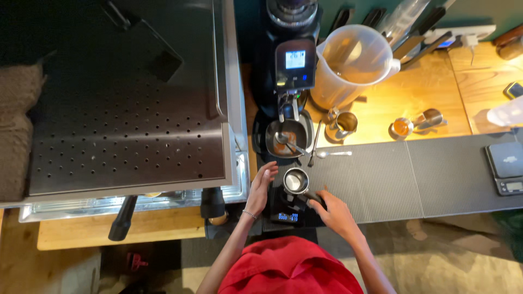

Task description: The person prepares an espresso shot by tamping coffee grounds in a portafilter, weighing the dose, and cleaning the equipment. They use a tamper to compress the grounds, a scale to measure the coffee, and a brush to clean the portafilter and drip tray. The person also uses a spoon to level the coffee grounds and a cloth to wipe the portafilter handle.

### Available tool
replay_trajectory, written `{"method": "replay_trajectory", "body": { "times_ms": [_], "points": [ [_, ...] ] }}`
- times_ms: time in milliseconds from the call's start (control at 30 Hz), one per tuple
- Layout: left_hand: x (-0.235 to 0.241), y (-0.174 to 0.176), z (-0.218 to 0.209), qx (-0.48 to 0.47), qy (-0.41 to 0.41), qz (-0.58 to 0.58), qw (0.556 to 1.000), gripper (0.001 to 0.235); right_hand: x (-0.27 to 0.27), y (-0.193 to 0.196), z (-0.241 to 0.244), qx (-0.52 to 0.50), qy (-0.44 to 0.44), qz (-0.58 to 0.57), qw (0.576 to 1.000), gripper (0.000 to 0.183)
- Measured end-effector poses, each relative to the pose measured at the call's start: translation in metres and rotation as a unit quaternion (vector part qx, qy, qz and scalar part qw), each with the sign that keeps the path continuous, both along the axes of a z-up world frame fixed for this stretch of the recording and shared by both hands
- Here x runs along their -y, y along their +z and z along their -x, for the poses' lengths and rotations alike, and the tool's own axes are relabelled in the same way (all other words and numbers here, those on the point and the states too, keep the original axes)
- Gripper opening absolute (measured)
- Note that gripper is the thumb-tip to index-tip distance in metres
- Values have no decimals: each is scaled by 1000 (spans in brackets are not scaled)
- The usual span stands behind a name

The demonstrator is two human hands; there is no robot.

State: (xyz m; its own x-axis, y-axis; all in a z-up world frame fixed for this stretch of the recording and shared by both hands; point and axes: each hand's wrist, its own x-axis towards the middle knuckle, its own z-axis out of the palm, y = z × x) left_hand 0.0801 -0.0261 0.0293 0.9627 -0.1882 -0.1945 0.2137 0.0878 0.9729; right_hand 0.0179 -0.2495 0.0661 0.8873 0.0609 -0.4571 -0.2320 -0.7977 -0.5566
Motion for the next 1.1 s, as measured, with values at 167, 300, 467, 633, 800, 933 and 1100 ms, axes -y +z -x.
{"method": "replay_trajectory", "body": {
  "times_ms": [167, 300, 467, 633, 800, 933, 1100],
  "points": [
    [16, 25, -37, 15, 17, 17, 1000, 40, -15, -9, -45, 20, -97, -71, 993, 55],
    [26, 24, -66, 17, 50, 40, 998, 39, -38, -8, -89, 70, -158, -89, 981, 49],
    [28, 21, -92, 15, 26, 3, 1000, 43, -70, 41, -117, 95, -205, -113, 968, 38],
    [27, 12, -94, 0, 21, -6, 1000, 42, -72, 9, -130, 95, -219, -100, 966, 37],
    [31, -4, -93, -4, 23, -8, 1000, 40, -77, 6, -145, 104, -219, -88, 966, 38],
    [35, -4, -91, -9, 30, -2, 1000, 39, -87, 21, -152, 105, -229, -124, 960, 41],
    [36, 4, -84, -35, 37, 2, 999, 38, -87, 13, -156, 109, -229, -136, 958, 43]
  ]
}}
